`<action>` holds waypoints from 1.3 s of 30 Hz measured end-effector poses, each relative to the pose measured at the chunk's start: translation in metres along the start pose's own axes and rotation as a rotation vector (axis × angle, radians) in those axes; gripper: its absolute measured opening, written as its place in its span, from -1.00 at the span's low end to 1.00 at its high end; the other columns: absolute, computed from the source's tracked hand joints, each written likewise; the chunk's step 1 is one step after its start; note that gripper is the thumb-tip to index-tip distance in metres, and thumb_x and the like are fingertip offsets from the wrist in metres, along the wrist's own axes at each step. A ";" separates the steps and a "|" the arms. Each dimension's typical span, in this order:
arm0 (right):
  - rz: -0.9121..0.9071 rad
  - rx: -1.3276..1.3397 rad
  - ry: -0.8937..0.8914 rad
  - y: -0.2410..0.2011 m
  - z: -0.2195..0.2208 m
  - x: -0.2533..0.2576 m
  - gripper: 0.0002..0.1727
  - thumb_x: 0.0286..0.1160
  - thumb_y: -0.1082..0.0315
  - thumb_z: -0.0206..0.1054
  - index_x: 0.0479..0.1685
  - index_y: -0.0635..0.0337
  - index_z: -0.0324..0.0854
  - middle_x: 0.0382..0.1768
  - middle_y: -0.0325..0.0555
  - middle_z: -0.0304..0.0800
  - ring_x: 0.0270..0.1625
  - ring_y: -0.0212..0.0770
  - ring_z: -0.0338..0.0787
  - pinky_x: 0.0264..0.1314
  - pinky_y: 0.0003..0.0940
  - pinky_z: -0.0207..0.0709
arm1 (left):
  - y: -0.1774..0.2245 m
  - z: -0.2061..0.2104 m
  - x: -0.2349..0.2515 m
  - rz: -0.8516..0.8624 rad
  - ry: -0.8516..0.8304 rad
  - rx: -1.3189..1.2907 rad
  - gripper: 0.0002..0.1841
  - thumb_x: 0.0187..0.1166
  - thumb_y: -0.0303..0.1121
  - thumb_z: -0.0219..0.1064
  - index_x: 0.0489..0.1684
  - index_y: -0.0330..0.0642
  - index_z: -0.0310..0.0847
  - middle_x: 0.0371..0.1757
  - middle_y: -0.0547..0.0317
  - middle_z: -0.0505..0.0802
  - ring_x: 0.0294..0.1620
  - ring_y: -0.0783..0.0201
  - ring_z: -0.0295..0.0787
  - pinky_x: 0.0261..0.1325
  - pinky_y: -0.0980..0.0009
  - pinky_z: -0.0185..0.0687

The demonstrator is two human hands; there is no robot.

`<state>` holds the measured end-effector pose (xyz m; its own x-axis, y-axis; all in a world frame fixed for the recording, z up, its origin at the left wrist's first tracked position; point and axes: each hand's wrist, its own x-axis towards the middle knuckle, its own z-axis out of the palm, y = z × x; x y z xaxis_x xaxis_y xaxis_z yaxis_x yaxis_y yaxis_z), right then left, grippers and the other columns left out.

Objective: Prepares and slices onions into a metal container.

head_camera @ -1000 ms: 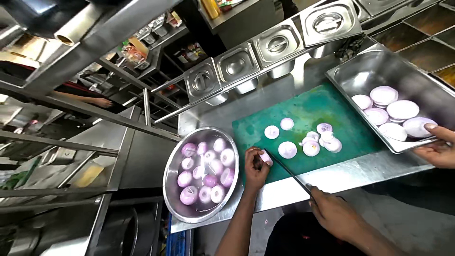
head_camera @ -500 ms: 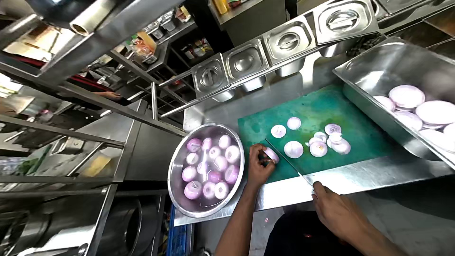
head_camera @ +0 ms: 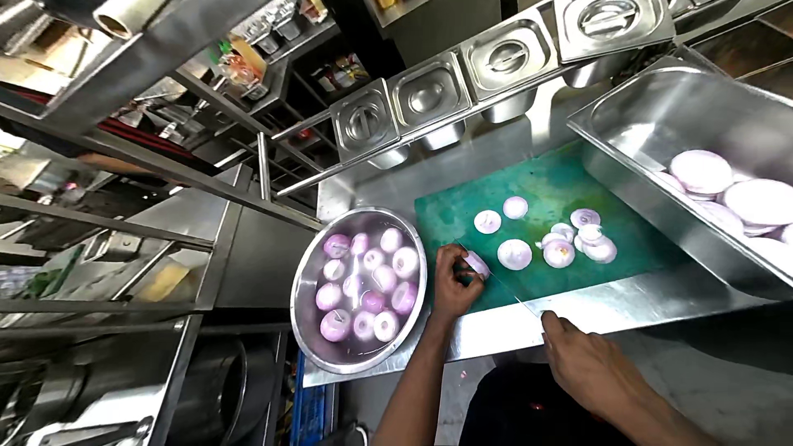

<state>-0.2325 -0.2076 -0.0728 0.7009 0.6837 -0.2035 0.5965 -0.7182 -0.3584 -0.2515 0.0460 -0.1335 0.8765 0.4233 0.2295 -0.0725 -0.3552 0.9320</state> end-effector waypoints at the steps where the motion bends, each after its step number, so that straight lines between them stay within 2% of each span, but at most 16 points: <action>1: 0.015 0.018 -0.068 -0.003 -0.004 0.005 -0.74 0.69 0.25 0.11 0.10 0.21 0.56 -0.31 0.11 0.79 -0.38 0.17 0.87 -0.43 0.04 0.70 | 0.000 0.000 0.000 0.007 0.000 -0.005 -0.48 0.11 -0.33 0.58 0.12 0.06 0.54 0.24 0.14 0.57 -0.03 0.30 0.71 -0.23 0.38 0.81; 4: 0.045 0.077 -0.258 -0.014 -0.016 0.029 -0.68 0.78 0.25 0.02 0.28 0.23 0.48 -0.12 0.17 0.79 -0.12 0.23 0.88 -0.15 0.10 0.72 | -0.003 0.001 0.000 0.037 0.011 -0.006 -0.47 0.11 -0.32 0.59 0.13 -0.03 0.56 0.22 0.12 0.59 -0.01 0.30 0.73 -0.21 0.36 0.84; 8: 0.052 0.072 -0.313 -0.017 -0.015 0.042 -0.69 0.80 0.23 0.01 0.30 0.18 0.44 -0.09 0.14 0.79 -0.05 0.20 0.88 -0.06 0.07 0.72 | -0.006 0.002 0.000 0.081 0.022 0.000 -0.48 0.12 -0.30 0.58 0.14 -0.06 0.56 0.23 0.11 0.59 0.03 0.29 0.73 -0.18 0.36 0.85; 11: 0.098 0.098 -0.296 0.005 0.011 0.008 -0.62 0.74 0.26 0.06 0.38 0.27 0.46 -0.07 0.25 0.80 -0.07 0.30 0.88 -0.11 0.21 0.72 | -0.005 0.003 -0.002 0.089 0.034 0.011 -0.48 0.12 -0.32 0.59 0.13 -0.09 0.56 0.23 0.10 0.59 0.03 0.30 0.73 -0.16 0.38 0.85; 13: 0.105 0.062 -0.223 0.023 0.032 -0.023 -0.59 0.71 0.24 0.09 0.39 0.27 0.50 -0.20 0.24 0.84 -0.25 0.30 0.89 -0.27 0.22 0.73 | -0.002 0.001 -0.001 0.069 0.029 0.006 -0.48 0.14 -0.34 0.58 0.15 -0.06 0.56 0.26 0.10 0.59 0.03 0.30 0.72 -0.17 0.38 0.84; 16: 0.045 0.017 -0.028 0.031 0.038 -0.041 -0.71 0.59 0.25 0.20 0.09 0.27 0.59 -0.45 0.13 0.78 -0.53 0.21 0.83 -0.56 0.11 0.67 | -0.003 0.001 0.000 0.063 0.025 -0.021 -0.48 0.15 -0.36 0.60 0.16 -0.06 0.56 0.25 0.10 0.58 0.05 0.29 0.72 -0.14 0.37 0.85; 18: 0.025 0.032 0.099 0.027 0.039 -0.033 -0.74 0.56 0.23 0.17 -0.03 0.23 0.60 -0.54 0.04 0.73 -0.62 0.13 0.79 -0.66 0.06 0.63 | -0.001 0.000 -0.001 0.034 0.015 -0.005 -0.47 0.14 -0.37 0.59 0.17 -0.02 0.55 0.27 0.11 0.57 0.04 0.28 0.72 -0.17 0.37 0.85; 21: 0.013 0.066 0.129 0.012 0.025 -0.012 -0.76 0.61 0.25 0.14 -0.02 0.23 0.59 -0.43 0.06 0.76 -0.53 0.14 0.82 -0.59 0.06 0.67 | -0.001 -0.001 -0.001 0.036 0.008 -0.009 -0.47 0.15 -0.37 0.58 0.17 -0.03 0.53 0.27 0.10 0.58 0.06 0.27 0.72 -0.15 0.36 0.85; 30: -0.029 -0.027 0.087 -0.006 0.007 0.002 -0.79 0.59 0.29 0.19 0.00 0.21 0.60 -0.41 0.05 0.77 -0.57 0.10 0.81 -0.61 -0.03 0.65 | -0.006 -0.003 0.000 0.094 -0.007 -0.039 -0.49 0.19 -0.34 0.61 0.15 -0.04 0.53 0.23 0.10 0.57 0.08 0.27 0.73 -0.11 0.33 0.87; 35: -0.005 -0.008 0.008 -0.010 0.003 0.007 -0.77 0.61 0.28 0.18 0.05 0.21 0.58 -0.41 0.07 0.77 -0.51 0.14 0.84 -0.56 0.01 0.67 | 0.000 -0.005 -0.002 0.060 -0.003 0.035 -0.50 0.15 -0.35 0.62 0.11 -0.01 0.56 0.24 0.10 0.60 0.06 0.25 0.73 -0.16 0.33 0.86; 39: 0.041 0.049 -0.216 -0.020 -0.010 0.029 -0.70 0.76 0.24 0.05 0.23 0.22 0.50 -0.19 0.13 0.79 -0.20 0.19 0.89 -0.22 0.05 0.73 | -0.001 -0.004 -0.003 0.067 0.007 -0.010 -0.49 0.13 -0.38 0.62 0.11 -0.04 0.57 0.24 0.11 0.60 0.09 0.25 0.73 -0.12 0.31 0.88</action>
<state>-0.2204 -0.1752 -0.0628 0.6212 0.6695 -0.4074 0.5454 -0.7426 -0.3887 -0.2558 0.0489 -0.1343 0.8659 0.4050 0.2936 -0.1359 -0.3743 0.9173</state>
